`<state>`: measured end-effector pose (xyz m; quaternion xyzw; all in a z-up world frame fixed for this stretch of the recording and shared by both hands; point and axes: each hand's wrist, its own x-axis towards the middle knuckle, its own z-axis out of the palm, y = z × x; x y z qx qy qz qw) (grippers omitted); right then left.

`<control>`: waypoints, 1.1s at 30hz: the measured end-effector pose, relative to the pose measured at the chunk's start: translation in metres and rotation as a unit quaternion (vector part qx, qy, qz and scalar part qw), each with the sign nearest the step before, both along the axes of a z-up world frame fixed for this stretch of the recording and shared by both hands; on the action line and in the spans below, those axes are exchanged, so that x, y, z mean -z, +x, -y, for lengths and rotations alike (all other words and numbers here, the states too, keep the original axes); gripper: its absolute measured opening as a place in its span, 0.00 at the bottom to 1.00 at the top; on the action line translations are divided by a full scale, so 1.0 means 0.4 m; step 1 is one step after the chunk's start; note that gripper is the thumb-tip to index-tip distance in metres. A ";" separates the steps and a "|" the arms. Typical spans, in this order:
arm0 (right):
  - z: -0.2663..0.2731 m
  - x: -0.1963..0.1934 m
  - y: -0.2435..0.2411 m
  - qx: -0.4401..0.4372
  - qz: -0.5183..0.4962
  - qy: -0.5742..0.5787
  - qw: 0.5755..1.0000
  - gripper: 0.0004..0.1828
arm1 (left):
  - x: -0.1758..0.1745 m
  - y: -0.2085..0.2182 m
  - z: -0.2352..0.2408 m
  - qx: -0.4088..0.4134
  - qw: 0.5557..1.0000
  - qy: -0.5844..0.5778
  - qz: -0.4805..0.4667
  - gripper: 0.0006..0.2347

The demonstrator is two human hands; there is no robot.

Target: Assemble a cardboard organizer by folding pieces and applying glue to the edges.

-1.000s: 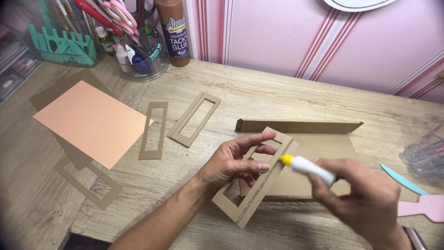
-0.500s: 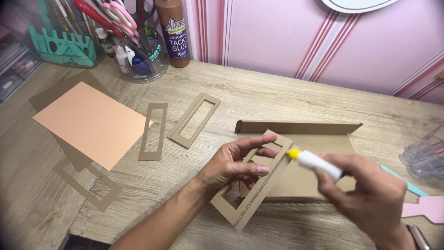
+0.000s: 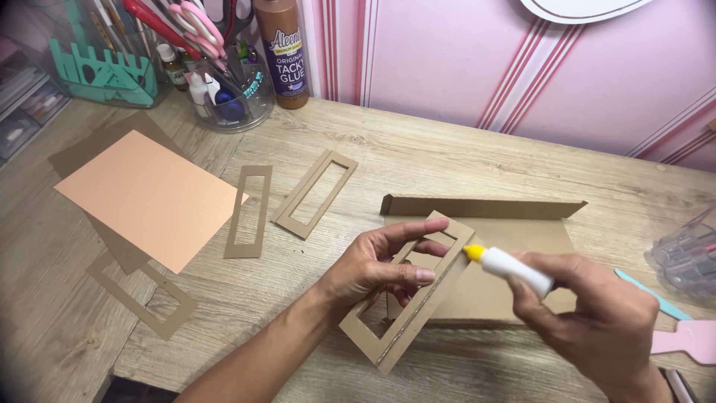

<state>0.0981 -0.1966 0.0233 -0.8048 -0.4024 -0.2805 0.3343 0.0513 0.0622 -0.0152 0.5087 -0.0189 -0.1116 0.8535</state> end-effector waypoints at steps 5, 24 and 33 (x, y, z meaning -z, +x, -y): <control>0.002 -0.001 0.011 0.012 0.004 0.016 1.000 0.10 | -0.001 0.000 0.002 -0.001 1.000 0.006 -0.005 0.30; 0.000 -0.008 0.009 -0.010 -0.003 0.003 1.000 0.13 | -0.019 -0.012 0.002 -0.011 1.000 0.014 0.011 0.29; 0.003 -0.022 0.007 -0.014 -0.136 0.072 0.988 0.14 | -0.006 -0.008 0.007 -0.024 0.998 0.034 0.045 0.29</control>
